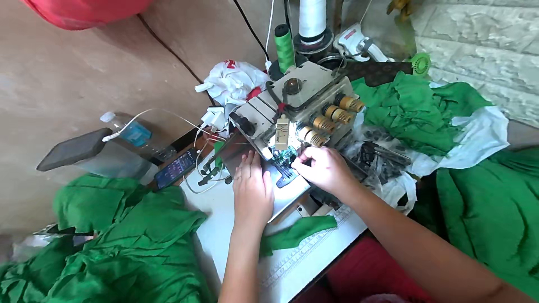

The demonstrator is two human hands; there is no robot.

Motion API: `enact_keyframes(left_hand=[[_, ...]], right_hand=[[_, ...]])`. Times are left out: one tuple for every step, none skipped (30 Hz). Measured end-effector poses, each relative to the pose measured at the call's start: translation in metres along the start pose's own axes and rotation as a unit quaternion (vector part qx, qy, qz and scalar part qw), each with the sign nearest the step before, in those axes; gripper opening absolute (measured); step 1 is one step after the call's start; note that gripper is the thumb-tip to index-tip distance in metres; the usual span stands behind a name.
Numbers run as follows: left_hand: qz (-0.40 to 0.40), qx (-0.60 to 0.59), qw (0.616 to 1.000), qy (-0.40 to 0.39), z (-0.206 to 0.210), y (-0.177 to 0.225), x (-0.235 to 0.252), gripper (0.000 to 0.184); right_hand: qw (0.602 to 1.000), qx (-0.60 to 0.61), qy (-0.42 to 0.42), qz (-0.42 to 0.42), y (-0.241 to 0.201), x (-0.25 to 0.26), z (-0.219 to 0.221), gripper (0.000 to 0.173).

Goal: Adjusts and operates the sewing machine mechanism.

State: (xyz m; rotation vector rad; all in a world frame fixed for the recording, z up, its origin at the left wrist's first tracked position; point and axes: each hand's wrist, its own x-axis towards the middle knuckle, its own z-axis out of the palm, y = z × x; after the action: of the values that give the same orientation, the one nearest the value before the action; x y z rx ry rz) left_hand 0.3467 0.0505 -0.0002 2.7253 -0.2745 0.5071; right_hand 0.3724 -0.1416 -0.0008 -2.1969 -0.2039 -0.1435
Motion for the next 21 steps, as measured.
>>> enact_keyframes(left_hand=[[0.0, 0.001, 1.0, 0.0, 0.0001, 0.0, -0.0001, 0.049], [0.0, 0.0, 1.0, -0.001, 0.0, 0.0001, -0.0002, 0.048], [0.0, 0.002, 1.0, -0.002, -0.0003, 0.0003, -0.0002, 0.048], [0.0, 0.004, 1.0, -0.002, -0.0005, 0.0004, -0.0003, 0.049], [0.0, 0.005, 1.0, -0.002, -0.0005, 0.0006, -0.0004, 0.049], [0.001, 0.006, 1.0, -0.002, -0.0006, 0.0007, -0.0004, 0.049], [-0.001, 0.006, 1.0, -0.005, -0.001, 0.001, -0.0004, 0.049], [-0.002, 0.006, 1.0, -0.007, -0.0014, 0.0012, -0.0003, 0.049], [-0.002, 0.006, 1.0, -0.008, -0.0014, 0.0011, -0.0003, 0.049], [-0.002, 0.008, 1.0, -0.009, -0.0012, 0.0009, -0.0001, 0.049], [-0.001, 0.009, 1.0, -0.008, -0.0011, 0.0008, 0.0, 0.049], [-0.001, 0.009, 1.0, -0.009, -0.0012, 0.0008, 0.0, 0.049], [-0.001, 0.009, 1.0, -0.009, -0.0014, 0.0009, -0.0001, 0.049], [-0.001, 0.008, 1.0, -0.009, -0.0015, 0.0011, -0.0002, 0.049], [-0.001, 0.007, 1.0, -0.007, -0.0016, 0.0012, -0.0003, 0.049], [0.0, 0.005, 1.0, -0.007, -0.0017, 0.0012, -0.0004, 0.049], [0.001, 0.004, 1.0, -0.006, -0.0017, 0.001, -0.0005, 0.049], [0.002, 0.004, 1.0, -0.004, -0.0016, 0.0007, -0.0005, 0.049], [0.002, 0.004, 1.0, -0.004, -0.0013, 0.0005, -0.0006, 0.049], [0.002, 0.004, 1.0, -0.004, -0.001, 0.0003, -0.0007, 0.048], [0.001, 0.003, 1.0, -0.004, -0.0009, 0.0004, -0.0007, 0.048]], right_hand=[[1.0, 0.002, 0.0, 0.004, -0.0003, 0.0001, -0.0001, 0.021], [1.0, 0.005, -0.001, 0.007, -0.0006, 0.0, 0.0, 0.021], [1.0, 0.009, 0.003, 0.007, -0.0006, -0.0002, 0.0006, 0.021], [1.0, 0.014, 0.008, 0.006, -0.0006, -0.0004, 0.0012, 0.021], [1.0, 0.016, 0.013, 0.003, -0.0001, -0.0005, 0.002, 0.021], [1.0, 0.016, 0.018, -0.001, 0.0008, -0.0006, 0.0029, 0.021], [1.0, 0.015, 0.022, -0.004, 0.0012, -0.0007, 0.0033, 0.021], [1.0, 0.015, 0.024, -0.006, 0.0017, -0.0008, 0.0038, 0.021], [1.0, 0.015, 0.024, -0.006, 0.0021, -0.0008, 0.0041, 0.02], [1.0, 0.016, 0.024, -0.007, 0.0026, -0.0008, 0.0041, 0.02], [1.0, 0.017, 0.024, -0.008, 0.003, -0.0007, 0.0042, 0.02], [0.999, 0.018, 0.026, -0.01, 0.0035, -0.0008, 0.0045, 0.019], [0.999, 0.018, 0.03, -0.012, 0.004, -0.001, 0.0052, 0.019], [0.999, 0.018, 0.032, -0.011, 0.0042, -0.0011, 0.0056, 0.019], [0.999, 0.019, 0.035, -0.011, 0.0041, -0.0014, 0.0061, 0.019], [0.999, 0.017, 0.036, -0.011, 0.0039, -0.0016, 0.0062, 0.019], [0.999, 0.015, 0.038, -0.011, 0.0038, -0.0018, 0.0061, 0.019], [0.999, 0.014, 0.039, -0.011, 0.0038, -0.0021, 0.0059, 0.019], [0.999, 0.013, 0.041, -0.012, 0.004, -0.0025, 0.0057, 0.019], [0.999, 0.013, 0.045, -0.014, 0.0045, -0.0028, 0.0059, 0.019], [0.999, 0.015, 0.05, -0.017, 0.0054, -0.0029, 0.0065, 0.019]])
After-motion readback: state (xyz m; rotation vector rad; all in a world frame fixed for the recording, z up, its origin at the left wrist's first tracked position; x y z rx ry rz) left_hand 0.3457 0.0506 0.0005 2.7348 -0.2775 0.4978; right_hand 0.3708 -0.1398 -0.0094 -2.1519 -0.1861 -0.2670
